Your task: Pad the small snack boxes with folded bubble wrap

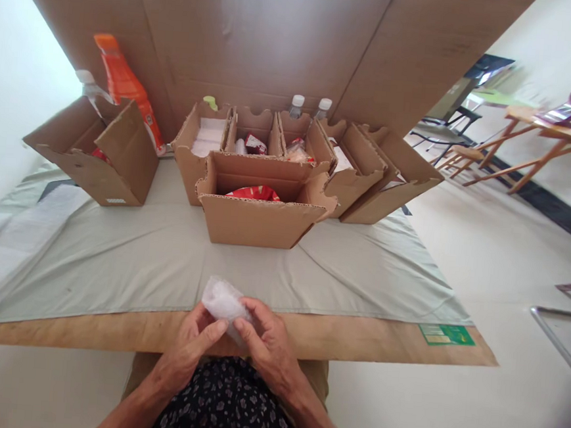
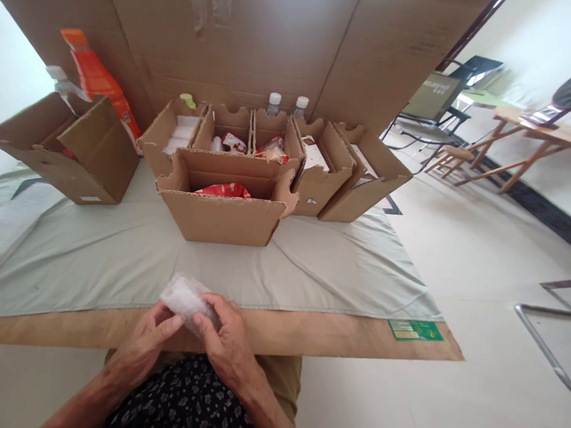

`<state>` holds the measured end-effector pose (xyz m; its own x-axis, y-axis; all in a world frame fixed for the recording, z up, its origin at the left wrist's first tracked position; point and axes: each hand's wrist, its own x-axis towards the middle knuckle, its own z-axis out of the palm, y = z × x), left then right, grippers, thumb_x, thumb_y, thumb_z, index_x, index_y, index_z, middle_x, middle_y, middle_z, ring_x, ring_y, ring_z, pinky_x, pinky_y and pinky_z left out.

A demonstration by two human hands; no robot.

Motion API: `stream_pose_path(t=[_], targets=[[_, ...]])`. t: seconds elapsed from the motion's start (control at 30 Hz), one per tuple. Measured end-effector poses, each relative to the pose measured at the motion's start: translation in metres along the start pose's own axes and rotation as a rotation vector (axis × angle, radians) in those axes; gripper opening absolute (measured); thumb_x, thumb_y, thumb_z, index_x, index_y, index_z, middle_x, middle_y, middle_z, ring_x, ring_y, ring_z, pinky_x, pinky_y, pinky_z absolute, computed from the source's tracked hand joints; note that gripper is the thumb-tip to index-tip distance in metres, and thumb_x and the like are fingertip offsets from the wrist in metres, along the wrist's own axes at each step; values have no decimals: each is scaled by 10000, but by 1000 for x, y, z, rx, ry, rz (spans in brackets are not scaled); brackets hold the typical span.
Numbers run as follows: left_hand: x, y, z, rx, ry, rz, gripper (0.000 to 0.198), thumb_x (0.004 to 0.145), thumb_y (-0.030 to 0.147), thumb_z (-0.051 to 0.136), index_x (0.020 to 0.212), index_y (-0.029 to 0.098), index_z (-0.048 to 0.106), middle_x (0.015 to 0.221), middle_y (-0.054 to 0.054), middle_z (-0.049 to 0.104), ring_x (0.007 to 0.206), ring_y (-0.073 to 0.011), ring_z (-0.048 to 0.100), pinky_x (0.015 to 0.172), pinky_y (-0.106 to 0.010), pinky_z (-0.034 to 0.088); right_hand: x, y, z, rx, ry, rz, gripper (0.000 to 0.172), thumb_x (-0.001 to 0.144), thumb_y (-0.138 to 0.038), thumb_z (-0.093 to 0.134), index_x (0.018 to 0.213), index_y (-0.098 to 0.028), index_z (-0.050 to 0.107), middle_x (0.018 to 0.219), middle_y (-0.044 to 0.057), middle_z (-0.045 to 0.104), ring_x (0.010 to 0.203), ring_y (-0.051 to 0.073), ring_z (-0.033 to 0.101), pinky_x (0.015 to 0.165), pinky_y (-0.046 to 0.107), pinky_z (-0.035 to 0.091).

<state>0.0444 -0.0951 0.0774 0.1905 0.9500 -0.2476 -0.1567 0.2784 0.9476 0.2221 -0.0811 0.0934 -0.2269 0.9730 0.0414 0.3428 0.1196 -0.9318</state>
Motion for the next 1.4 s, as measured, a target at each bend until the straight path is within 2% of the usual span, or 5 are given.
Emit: stream_pose_path(t=[0.23, 0.47, 0.73, 1.1, 1.4], targets=[[0, -7, 13, -94, -23, -59, 536, 886, 477, 652, 1336, 192, 586, 1264, -111, 694, 1137, -250, 650, 1015, -373, 505, -12, 5, -4, -164, 153, -85, 222, 922, -310, 613, 1111, -254, 716, 1181, 92, 664, 1102, 255, 623, 986, 430, 499], [-1, 21, 12, 97, -250, -129, 458, 827, 383, 675, 1236, 178, 659, 941, -48, 709, 837, -200, 617, 735, -287, 504, -16, -3, -34, 184, -144, 77, 915, 753, -614, 771, 1511, -238, 422, 1441, 145, 568, 1302, 310, 552, 1102, 490, 434], [1, 22, 16, -65, -472, -252, 826, 663, 645, 792, 1290, 140, 605, 958, -81, 669, 770, -174, 596, 665, -251, 445, -8, -17, -33, 252, 43, 114, 344, 851, -471, 658, 1074, -213, 704, 885, 32, 719, 733, 172, 645, 646, 254, 532], [6, 17, 12, -83, -619, -251, 589, 757, 586, 753, 1168, 167, 695, 872, -22, 580, 668, -100, 466, 609, -206, 427, -14, -26, -80, -146, -164, 0, 381, 820, -371, 736, 1181, -250, 723, 1097, 69, 771, 959, 255, 725, 839, 343, 585], [22, 10, -19, 280, -248, 27, 313, 906, 466, 609, 1058, 222, 733, 800, -35, 731, 718, -169, 663, 717, -267, 529, 27, -91, -161, -308, 206, -193, 296, 865, -426, 727, 1124, -283, 718, 998, 40, 771, 821, 197, 725, 708, 263, 586]])
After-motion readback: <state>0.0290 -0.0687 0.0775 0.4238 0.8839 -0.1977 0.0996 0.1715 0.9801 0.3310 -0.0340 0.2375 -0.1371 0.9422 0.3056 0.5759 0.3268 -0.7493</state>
